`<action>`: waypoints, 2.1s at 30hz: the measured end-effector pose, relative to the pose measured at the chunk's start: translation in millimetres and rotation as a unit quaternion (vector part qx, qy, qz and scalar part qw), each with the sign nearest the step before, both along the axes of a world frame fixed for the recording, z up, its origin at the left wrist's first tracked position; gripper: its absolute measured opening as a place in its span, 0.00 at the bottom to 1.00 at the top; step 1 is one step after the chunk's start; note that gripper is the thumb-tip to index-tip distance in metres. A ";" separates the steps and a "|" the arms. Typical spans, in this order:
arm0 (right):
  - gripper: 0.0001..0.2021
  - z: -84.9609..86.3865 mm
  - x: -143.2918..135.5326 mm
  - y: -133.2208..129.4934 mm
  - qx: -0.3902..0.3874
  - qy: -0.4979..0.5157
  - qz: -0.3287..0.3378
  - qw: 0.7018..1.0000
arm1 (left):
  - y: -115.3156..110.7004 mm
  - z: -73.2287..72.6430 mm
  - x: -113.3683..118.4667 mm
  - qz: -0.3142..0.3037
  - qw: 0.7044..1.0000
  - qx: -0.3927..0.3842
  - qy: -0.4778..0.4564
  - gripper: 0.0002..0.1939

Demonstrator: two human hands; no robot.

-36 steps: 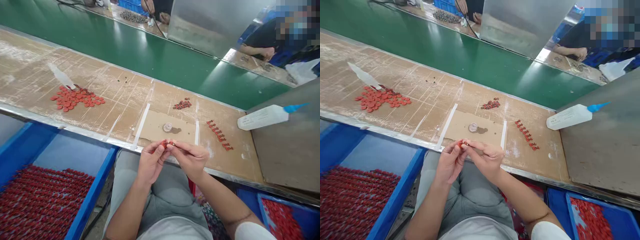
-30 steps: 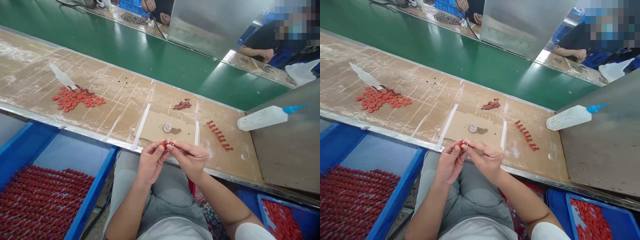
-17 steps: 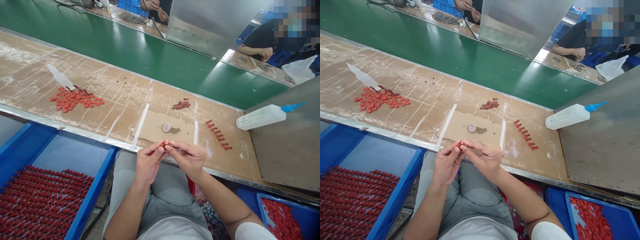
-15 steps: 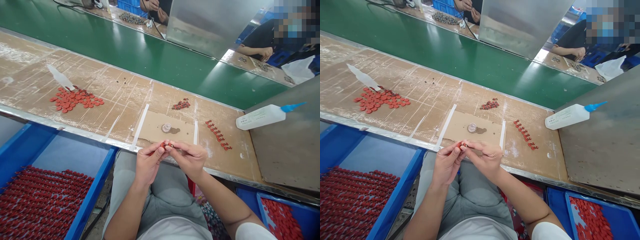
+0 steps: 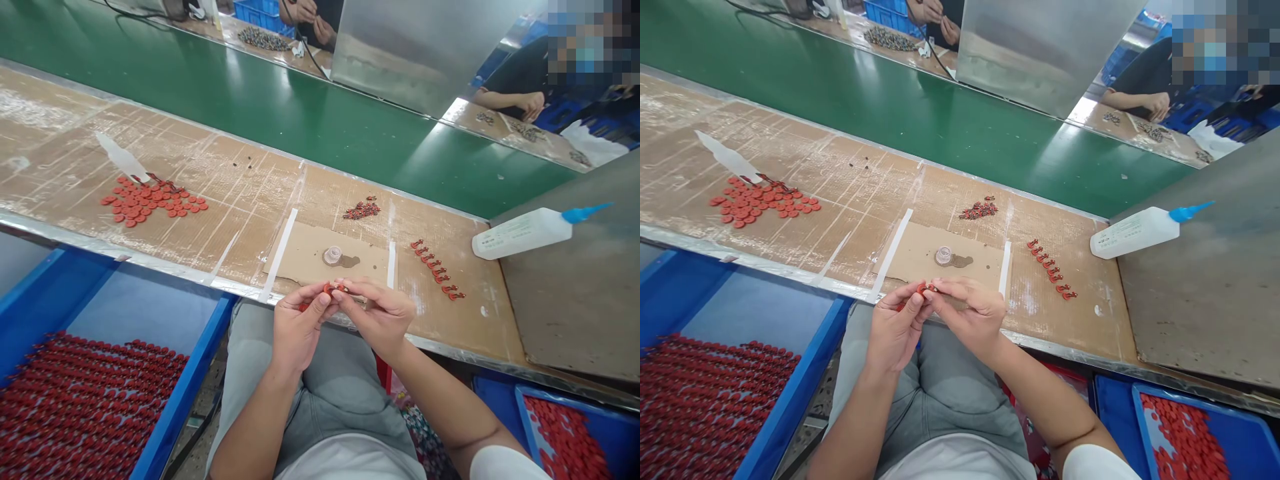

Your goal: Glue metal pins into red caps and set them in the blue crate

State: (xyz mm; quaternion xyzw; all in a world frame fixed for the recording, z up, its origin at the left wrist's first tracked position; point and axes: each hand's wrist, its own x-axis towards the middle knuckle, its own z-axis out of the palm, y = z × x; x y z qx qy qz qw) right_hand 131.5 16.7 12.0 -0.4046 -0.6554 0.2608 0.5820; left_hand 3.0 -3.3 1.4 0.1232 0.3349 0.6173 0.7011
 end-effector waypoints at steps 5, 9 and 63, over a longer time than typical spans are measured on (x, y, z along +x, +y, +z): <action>0.17 3.5 -2.9 2.4 0.010 -0.017 -0.010 1.000 | 1.3 1.5 -0.2 0.005 1.000 0.002 -0.007 0.04; 0.15 5.4 -3.8 3.7 0.028 -0.034 -0.033 0.998 | 0.9 3.5 0.2 0.012 1.000 0.008 0.007 0.04; 0.09 -18.9 -5.3 -6.0 -0.133 0.185 -0.090 0.969 | -5.9 -4.0 28.6 0.078 0.986 0.042 0.143 0.07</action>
